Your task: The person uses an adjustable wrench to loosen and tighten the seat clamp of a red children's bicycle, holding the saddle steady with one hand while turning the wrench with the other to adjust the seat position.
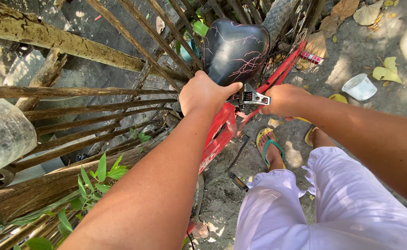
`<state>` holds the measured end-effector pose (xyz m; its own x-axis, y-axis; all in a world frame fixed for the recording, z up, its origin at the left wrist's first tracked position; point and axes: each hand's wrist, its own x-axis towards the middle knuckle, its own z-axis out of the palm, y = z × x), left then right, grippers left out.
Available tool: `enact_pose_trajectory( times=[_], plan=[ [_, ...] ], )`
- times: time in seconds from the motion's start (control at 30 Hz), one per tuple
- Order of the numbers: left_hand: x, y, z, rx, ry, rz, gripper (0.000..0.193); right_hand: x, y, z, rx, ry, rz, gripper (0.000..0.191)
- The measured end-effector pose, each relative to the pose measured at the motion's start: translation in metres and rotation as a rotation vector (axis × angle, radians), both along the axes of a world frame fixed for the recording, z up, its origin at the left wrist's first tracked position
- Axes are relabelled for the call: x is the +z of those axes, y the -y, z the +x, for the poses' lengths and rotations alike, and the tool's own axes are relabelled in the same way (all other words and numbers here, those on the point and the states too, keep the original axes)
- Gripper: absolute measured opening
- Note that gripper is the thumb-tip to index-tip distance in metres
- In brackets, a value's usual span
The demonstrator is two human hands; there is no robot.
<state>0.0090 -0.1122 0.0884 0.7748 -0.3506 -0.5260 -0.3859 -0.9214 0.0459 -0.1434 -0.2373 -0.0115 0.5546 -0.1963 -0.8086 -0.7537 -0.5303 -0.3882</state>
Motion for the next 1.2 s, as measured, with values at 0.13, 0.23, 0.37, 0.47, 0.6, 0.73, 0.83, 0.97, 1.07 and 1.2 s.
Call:
enact_pose_trajectory(
  times=[0.13, 0.23, 0.37, 0.47, 0.6, 0.73, 0.83, 0.97, 1.07, 1.2],
  plan=[
    [-0.001, -0.001, 0.0, 0.008, -0.006, -0.005, 0.091, 0.004, 0.002, 0.003, 0.127, 0.011, -0.018, 0.035],
    [-0.001, -0.001, -0.001, -0.003, 0.005, -0.02, 0.091, 0.005, 0.004, 0.008, 0.187, -0.008, -0.041, 0.035],
    [0.0, 0.0, 0.0, 0.023, -0.006, -0.03, 0.089, 0.008, 0.008, 0.012, 0.106, -0.049, -0.009, 0.035],
    [0.001, 0.0, 0.0, 0.034, -0.011, -0.032, 0.089, 0.011, 0.012, 0.011, 0.136, -0.062, -0.094, 0.033],
    [0.001, -0.001, 0.0, 0.014, -0.012, -0.022, 0.089, 0.015, 0.016, 0.005, 0.17, -0.025, -0.103, 0.034],
    [0.001, 0.0, 0.0, -0.008, -0.015, -0.012, 0.091, 0.015, 0.014, -0.001, 0.148, -0.001, -0.014, 0.031],
    [0.0, 0.001, 0.001, 0.004, -0.008, -0.002, 0.093, 0.013, 0.015, -0.005, 0.175, -0.024, -0.023, 0.031],
    [-0.001, 0.0, 0.001, 0.004, -0.012, -0.029, 0.09, 0.008, 0.014, -0.008, 0.214, -0.055, -0.059, 0.032],
    [-0.001, -0.001, 0.001, -0.001, -0.018, -0.027, 0.09, 0.004, 0.008, -0.011, 0.115, -0.052, 0.021, 0.034],
    [0.0, -0.002, -0.001, -0.012, 0.002, -0.047, 0.089, 0.001, -0.002, -0.016, 0.022, -0.041, 0.088, 0.037]
  ],
)
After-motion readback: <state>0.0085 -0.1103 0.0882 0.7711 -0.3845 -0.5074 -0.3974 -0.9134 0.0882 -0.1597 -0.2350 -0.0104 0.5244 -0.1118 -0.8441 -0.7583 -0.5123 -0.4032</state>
